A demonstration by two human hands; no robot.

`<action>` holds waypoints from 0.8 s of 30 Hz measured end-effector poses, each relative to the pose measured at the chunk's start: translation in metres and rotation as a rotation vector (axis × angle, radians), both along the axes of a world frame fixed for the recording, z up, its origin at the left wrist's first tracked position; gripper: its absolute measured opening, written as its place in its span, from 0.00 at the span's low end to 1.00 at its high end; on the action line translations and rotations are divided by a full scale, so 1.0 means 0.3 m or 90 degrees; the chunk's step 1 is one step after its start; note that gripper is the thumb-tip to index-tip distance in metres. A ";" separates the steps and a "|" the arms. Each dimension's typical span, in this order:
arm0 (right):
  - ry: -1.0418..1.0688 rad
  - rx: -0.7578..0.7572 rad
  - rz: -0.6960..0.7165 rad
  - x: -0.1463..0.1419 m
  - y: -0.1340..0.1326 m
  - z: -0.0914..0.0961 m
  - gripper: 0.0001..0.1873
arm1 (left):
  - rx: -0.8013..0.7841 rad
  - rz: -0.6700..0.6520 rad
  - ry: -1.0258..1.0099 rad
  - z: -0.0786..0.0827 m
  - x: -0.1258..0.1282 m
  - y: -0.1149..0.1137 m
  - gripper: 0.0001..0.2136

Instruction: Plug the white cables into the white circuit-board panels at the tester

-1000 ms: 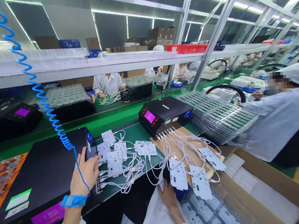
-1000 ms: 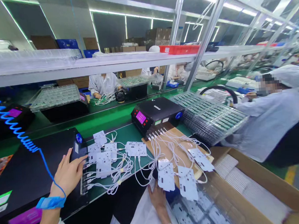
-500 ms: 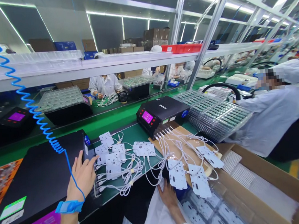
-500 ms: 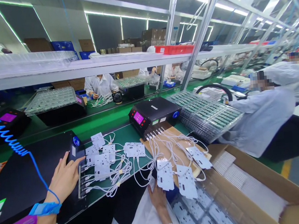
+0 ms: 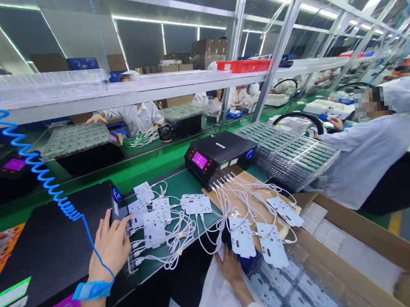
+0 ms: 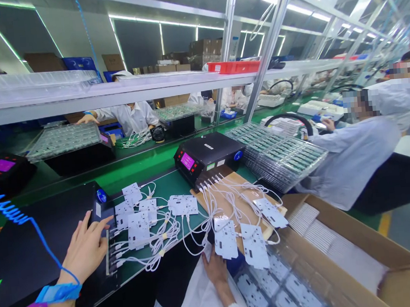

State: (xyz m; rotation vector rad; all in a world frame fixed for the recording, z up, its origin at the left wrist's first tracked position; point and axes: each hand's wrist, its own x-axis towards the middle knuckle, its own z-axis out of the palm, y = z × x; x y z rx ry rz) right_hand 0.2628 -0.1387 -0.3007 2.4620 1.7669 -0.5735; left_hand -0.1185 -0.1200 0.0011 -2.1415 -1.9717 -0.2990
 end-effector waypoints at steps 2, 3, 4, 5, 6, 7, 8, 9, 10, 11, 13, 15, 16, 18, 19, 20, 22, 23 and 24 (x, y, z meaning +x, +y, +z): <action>0.009 -0.004 -0.002 -0.001 0.001 0.001 0.38 | 0.004 -0.006 -0.009 -0.003 -0.003 0.001 0.27; 0.012 -0.006 -0.003 -0.002 0.001 0.002 0.38 | 0.010 -0.007 -0.013 -0.004 -0.003 0.001 0.26; 0.013 -0.008 -0.006 -0.002 0.000 0.003 0.38 | 0.016 -0.008 -0.016 -0.005 -0.003 0.002 0.25; 0.013 -0.010 -0.008 -0.003 -0.001 0.006 0.38 | 0.022 -0.009 -0.018 -0.004 -0.001 0.002 0.24; 0.013 -0.010 -0.009 -0.004 -0.002 0.008 0.38 | 0.027 -0.006 -0.020 -0.003 0.002 0.002 0.23; 0.013 -0.009 -0.008 -0.005 -0.004 0.011 0.38 | 0.031 -0.001 -0.021 0.000 0.007 0.001 0.23; 0.013 -0.009 -0.006 -0.005 -0.005 0.013 0.38 | 0.033 0.005 -0.021 0.002 0.013 0.001 0.22; 0.015 -0.010 -0.004 -0.005 -0.005 0.016 0.38 | 0.035 0.012 -0.020 0.006 0.019 0.000 0.22; 0.017 -0.013 -0.003 -0.005 -0.005 0.017 0.38 | 0.035 0.019 -0.018 0.010 0.025 -0.002 0.22; 0.019 -0.015 -0.003 -0.004 -0.003 0.018 0.38 | 0.032 0.024 -0.016 0.013 0.030 -0.003 0.22; 0.021 -0.019 -0.006 -0.001 0.002 0.016 0.39 | 0.019 0.027 -0.012 0.019 0.034 -0.004 0.23; 0.025 -0.014 -0.007 0.003 0.009 0.012 0.39 | 0.006 0.029 -0.012 0.022 0.029 -0.002 0.23; 0.027 -0.010 -0.006 0.005 0.012 0.009 0.39 | -0.003 0.027 -0.013 0.022 0.024 0.000 0.23; 0.030 -0.003 -0.003 0.008 0.017 0.004 0.39 | -0.021 0.024 -0.016 0.018 0.010 0.005 0.23; 0.031 0.001 -0.002 0.008 0.018 0.002 0.39 | -0.028 0.021 -0.018 0.015 0.004 0.007 0.23; 0.031 0.005 -0.002 0.007 0.018 0.001 0.39 | -0.033 0.019 -0.019 0.012 -0.002 0.009 0.23; 0.036 0.016 -0.004 0.002 0.019 0.001 0.39 | -0.031 0.021 -0.021 0.007 -0.010 0.013 0.23; 0.042 0.019 -0.007 -0.002 0.019 0.002 0.38 | -0.027 0.023 -0.021 0.006 -0.012 0.014 0.22; 0.048 0.019 -0.010 -0.008 0.021 0.003 0.38 | -0.024 0.023 -0.022 0.005 -0.013 0.014 0.22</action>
